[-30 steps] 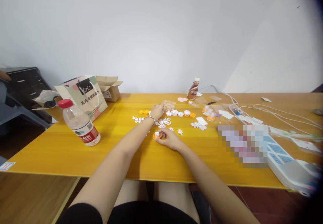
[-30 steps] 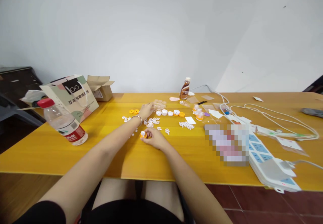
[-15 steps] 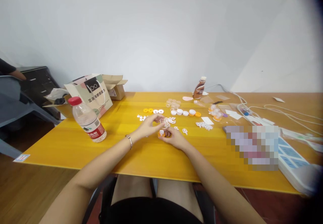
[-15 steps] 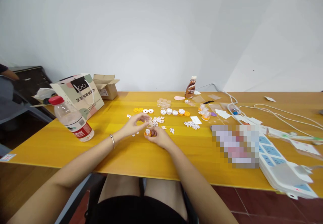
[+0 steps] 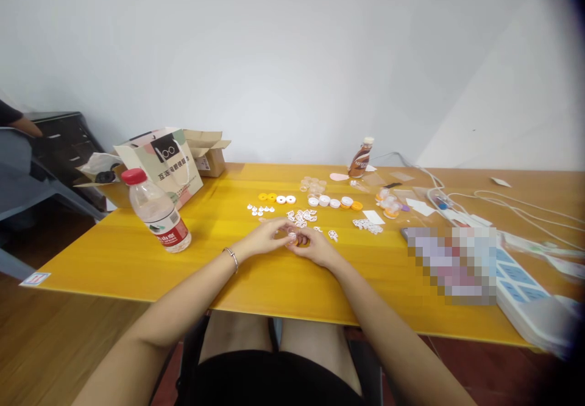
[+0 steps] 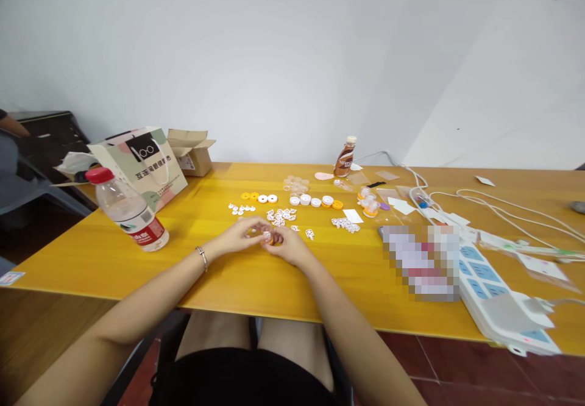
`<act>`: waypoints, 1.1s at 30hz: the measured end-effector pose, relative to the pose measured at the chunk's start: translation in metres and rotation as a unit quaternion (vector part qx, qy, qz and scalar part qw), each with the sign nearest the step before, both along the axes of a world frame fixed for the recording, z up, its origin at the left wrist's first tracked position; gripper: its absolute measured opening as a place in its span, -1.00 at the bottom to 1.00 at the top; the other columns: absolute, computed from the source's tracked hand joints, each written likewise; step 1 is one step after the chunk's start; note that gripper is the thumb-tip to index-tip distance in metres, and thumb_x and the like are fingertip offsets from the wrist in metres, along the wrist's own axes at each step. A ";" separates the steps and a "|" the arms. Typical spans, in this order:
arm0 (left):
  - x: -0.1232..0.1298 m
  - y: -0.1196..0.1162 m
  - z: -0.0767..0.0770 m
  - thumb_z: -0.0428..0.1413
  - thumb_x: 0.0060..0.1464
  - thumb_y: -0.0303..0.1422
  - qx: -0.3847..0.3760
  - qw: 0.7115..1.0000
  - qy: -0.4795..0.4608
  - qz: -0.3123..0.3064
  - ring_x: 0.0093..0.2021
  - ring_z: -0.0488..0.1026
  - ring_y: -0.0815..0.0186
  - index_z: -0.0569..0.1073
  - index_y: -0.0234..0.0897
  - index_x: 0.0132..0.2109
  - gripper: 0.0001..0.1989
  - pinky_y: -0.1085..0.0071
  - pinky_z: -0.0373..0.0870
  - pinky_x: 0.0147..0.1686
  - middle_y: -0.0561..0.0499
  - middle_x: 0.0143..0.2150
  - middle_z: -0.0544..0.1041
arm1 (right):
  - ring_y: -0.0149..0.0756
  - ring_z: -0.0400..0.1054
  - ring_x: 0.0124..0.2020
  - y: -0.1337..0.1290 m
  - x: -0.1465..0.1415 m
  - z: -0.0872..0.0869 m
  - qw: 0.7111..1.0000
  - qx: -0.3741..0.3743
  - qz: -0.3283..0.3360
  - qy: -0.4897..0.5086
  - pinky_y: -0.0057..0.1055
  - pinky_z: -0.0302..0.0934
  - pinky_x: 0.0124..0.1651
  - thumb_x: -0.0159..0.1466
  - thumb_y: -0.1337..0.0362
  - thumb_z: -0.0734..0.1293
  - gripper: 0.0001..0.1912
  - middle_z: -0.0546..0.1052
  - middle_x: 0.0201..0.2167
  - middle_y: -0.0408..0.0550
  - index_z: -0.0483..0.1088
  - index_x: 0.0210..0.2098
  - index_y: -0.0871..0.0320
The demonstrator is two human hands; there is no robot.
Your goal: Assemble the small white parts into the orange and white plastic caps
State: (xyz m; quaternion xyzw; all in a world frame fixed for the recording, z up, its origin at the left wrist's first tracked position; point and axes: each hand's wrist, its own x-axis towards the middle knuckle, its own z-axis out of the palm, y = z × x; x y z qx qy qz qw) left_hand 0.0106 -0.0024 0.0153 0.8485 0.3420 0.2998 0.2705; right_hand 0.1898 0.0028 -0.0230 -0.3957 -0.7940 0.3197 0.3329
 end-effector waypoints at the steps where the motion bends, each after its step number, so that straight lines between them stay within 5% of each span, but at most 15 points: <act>1: -0.001 0.000 -0.001 0.03 0.03 -0.29 0.000 1.000 -0.002 -0.004 -0.17 0.38 0.39 0.37 -0.25 -0.12 -0.75 0.46 0.28 -0.12 -0.01 -0.17 0.46 | -0.48 0.06 -0.58 0.000 0.000 0.000 1.000 0.003 0.003 -0.002 -0.51 -0.01 -0.51 0.02 0.16 0.30 -0.81 0.21 -0.63 -0.24 0.30 -0.46 0.18; 9: -0.001 0.003 -0.005 0.04 0.03 -0.28 -0.038 0.999 -0.034 -0.017 -0.16 0.40 0.37 0.36 -0.27 -0.10 -0.72 0.43 0.30 -0.11 -0.05 -0.15 0.46 | -0.43 0.18 -0.50 0.002 0.003 0.001 1.000 -0.003 -0.020 0.014 -0.46 0.11 -0.40 -0.04 0.14 0.36 -0.76 0.33 -0.56 -0.19 0.35 -0.46 0.18; 16: -0.002 0.012 -0.006 0.09 -0.02 -0.29 -0.049 0.991 -0.111 0.052 -0.18 0.41 0.34 0.38 -0.30 -0.06 -0.66 0.40 0.33 -0.13 -0.11 -0.10 0.44 | -0.35 0.37 -0.25 -0.004 -0.005 0.010 0.957 -0.185 0.005 0.224 -0.33 0.20 -0.07 -0.03 0.19 0.37 -0.67 0.48 -0.27 -0.07 0.32 -0.28 0.14; 25: 0.001 0.007 -0.010 0.15 -0.12 -0.17 -0.030 0.981 -0.122 0.151 -0.43 0.39 0.41 0.42 -0.38 -0.32 -0.67 0.47 0.35 -0.36 -0.04 -0.39 0.49 | -0.32 0.39 -0.26 -0.006 -0.011 0.003 0.954 -0.140 -0.035 0.262 -0.29 0.22 -0.06 -0.08 0.21 0.41 -0.68 0.50 -0.32 -0.09 0.33 -0.32 0.13; 33: -0.007 0.007 0.004 0.09 -0.02 -0.30 -0.069 0.986 -0.145 0.051 -0.17 0.41 0.30 0.44 -0.34 -0.16 -0.73 0.38 0.33 -0.13 -0.11 -0.16 0.48 | -0.32 0.40 -0.33 -0.013 -0.009 0.017 0.928 -0.238 0.012 0.286 -0.28 0.26 -0.12 -0.07 0.14 0.41 -0.71 0.50 -0.39 -0.09 0.36 -0.39 0.15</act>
